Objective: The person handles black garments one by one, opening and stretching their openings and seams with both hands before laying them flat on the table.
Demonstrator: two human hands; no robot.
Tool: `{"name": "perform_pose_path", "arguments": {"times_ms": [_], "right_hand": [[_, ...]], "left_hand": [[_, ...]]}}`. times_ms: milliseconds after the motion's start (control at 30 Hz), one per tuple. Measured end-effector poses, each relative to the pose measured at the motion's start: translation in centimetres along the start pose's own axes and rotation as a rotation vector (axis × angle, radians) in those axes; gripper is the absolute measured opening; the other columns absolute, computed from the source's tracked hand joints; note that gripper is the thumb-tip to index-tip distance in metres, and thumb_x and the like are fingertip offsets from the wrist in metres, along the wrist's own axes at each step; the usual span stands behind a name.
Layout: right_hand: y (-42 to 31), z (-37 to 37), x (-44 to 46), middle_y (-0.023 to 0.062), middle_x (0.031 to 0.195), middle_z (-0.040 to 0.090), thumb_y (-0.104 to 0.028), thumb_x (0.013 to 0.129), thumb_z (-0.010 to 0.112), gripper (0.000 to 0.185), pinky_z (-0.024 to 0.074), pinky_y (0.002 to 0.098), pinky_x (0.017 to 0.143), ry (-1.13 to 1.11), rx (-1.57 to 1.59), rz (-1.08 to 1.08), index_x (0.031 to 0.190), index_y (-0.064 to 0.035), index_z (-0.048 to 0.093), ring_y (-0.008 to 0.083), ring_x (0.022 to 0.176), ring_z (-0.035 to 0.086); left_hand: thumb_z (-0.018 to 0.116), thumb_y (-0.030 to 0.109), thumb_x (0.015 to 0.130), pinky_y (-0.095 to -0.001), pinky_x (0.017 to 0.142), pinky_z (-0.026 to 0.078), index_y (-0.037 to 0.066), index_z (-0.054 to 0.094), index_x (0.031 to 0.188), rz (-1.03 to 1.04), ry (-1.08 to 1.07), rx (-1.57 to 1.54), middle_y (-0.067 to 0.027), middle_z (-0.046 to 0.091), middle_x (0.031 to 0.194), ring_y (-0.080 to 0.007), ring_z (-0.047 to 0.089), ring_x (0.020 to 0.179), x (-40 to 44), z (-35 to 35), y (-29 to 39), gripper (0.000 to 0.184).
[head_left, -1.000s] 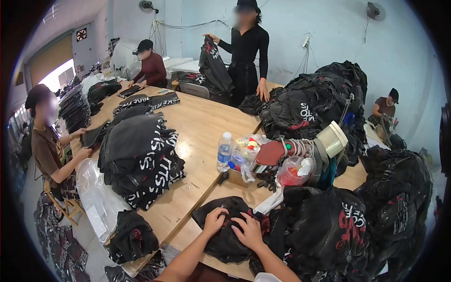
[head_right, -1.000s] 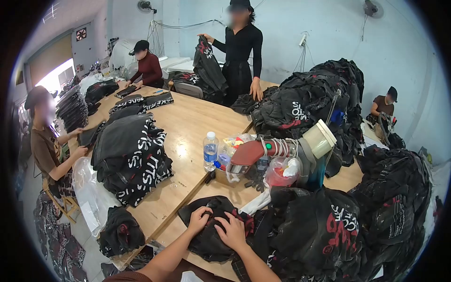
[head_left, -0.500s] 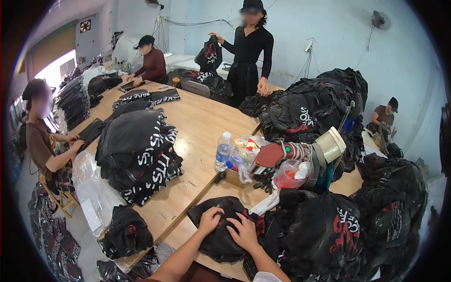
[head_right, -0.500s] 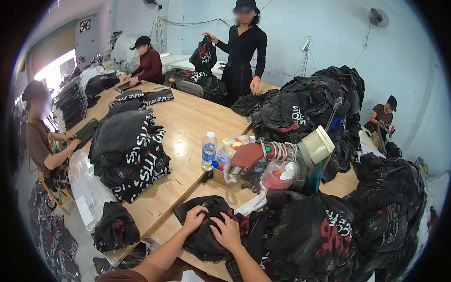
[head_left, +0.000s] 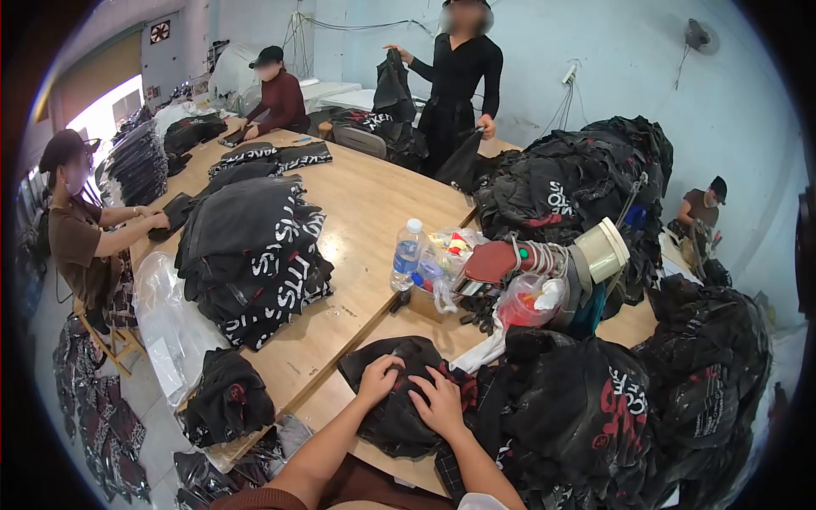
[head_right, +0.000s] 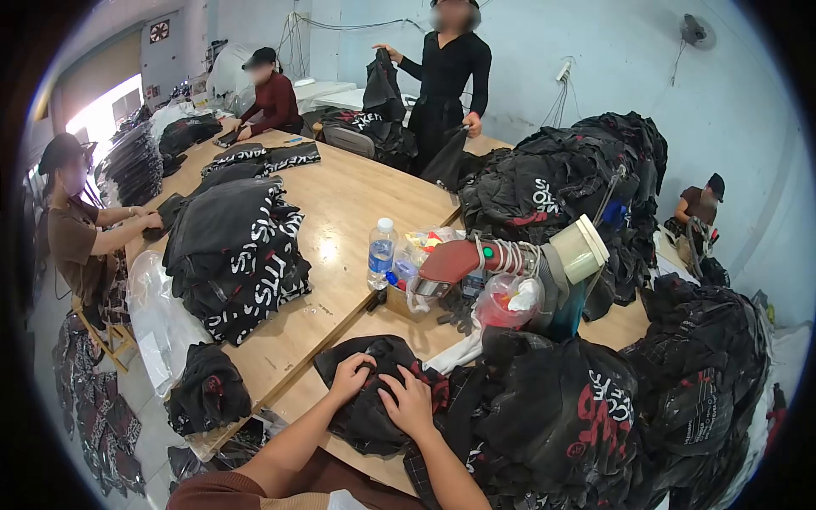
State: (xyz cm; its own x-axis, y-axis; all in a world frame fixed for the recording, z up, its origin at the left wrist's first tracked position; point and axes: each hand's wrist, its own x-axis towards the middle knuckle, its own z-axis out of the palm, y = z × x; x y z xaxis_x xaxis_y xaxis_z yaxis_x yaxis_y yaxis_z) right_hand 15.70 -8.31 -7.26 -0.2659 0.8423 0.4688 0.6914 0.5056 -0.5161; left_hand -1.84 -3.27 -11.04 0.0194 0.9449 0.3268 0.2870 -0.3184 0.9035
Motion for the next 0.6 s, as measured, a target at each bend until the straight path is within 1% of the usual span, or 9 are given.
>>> {"name": "perform_pose_path", "arguments": {"times_ms": [67, 167, 467, 567, 600], "right_hand": [[0.00, -0.02, -0.03, 0.0149, 0.126, 0.052, -0.028, 0.084, 0.065, 0.032, 0.0393, 0.0420, 0.091, -0.009, -0.002, 0.007, 0.115, -0.0205, 0.062, 0.0326, 0.107, 0.054], [0.15, 0.11, -0.03, 0.0147, 0.123, 0.054, -0.029, 0.083, 0.064, 0.033, 0.0409, 0.0418, 0.086, 0.030, -0.035, -0.033, 0.115, -0.0209, 0.062, 0.0310, 0.101, 0.056], [0.23, 0.17, -0.14, 0.0150, 0.124, 0.053, -0.030, 0.084, 0.064, 0.033, 0.0409, 0.0418, 0.086, 0.026, -0.034, -0.028, 0.115, -0.0209, 0.062, 0.0313, 0.102, 0.056], [-0.03, -0.06, -0.11, 0.0156, 0.126, 0.052, -0.029, 0.084, 0.064, 0.032, 0.0391, 0.0424, 0.092, -0.020, -0.002, 0.018, 0.115, -0.0209, 0.062, 0.0331, 0.108, 0.054], [-0.05, -0.07, -0.11, 0.0155, 0.126, 0.052, -0.029, 0.084, 0.064, 0.032, 0.0390, 0.0424, 0.092, -0.019, -0.001, 0.019, 0.115, -0.0209, 0.062, 0.0332, 0.108, 0.054]], "left_hand": [[0.051, 0.001, 0.078, -0.0302, 0.069, 0.047, 0.004, 0.063, 0.089, 0.024, 0.008, -0.010, -0.0106, 0.061, 0.085, -0.0240, 0.062, 0.076, 0.00, 0.15, -0.38, 0.017], [0.051, 0.002, 0.077, -0.0305, 0.069, 0.047, 0.004, 0.063, 0.090, 0.038, 0.009, 0.013, -0.0108, 0.061, 0.085, -0.0244, 0.062, 0.077, 0.07, 0.24, -0.77, 0.017], [0.050, 0.002, 0.077, -0.0313, 0.070, 0.047, 0.004, 0.063, 0.090, 0.038, 0.007, 0.008, -0.0111, 0.061, 0.084, -0.0254, 0.062, 0.077, -0.01, 0.20, -0.86, 0.018], [0.050, -0.002, 0.075, -0.0275, 0.075, 0.047, -0.001, 0.062, 0.086, 0.016, 0.010, -0.002, -0.0103, 0.063, 0.085, -0.0191, 0.062, 0.080, -0.02, 0.18, -0.58, 0.016], [0.050, -0.002, 0.075, -0.0275, 0.075, 0.047, -0.001, 0.062, 0.086, 0.011, 0.008, -0.003, -0.0103, 0.063, 0.085, -0.0191, 0.062, 0.080, -0.03, 0.15, -0.52, 0.016]]}}
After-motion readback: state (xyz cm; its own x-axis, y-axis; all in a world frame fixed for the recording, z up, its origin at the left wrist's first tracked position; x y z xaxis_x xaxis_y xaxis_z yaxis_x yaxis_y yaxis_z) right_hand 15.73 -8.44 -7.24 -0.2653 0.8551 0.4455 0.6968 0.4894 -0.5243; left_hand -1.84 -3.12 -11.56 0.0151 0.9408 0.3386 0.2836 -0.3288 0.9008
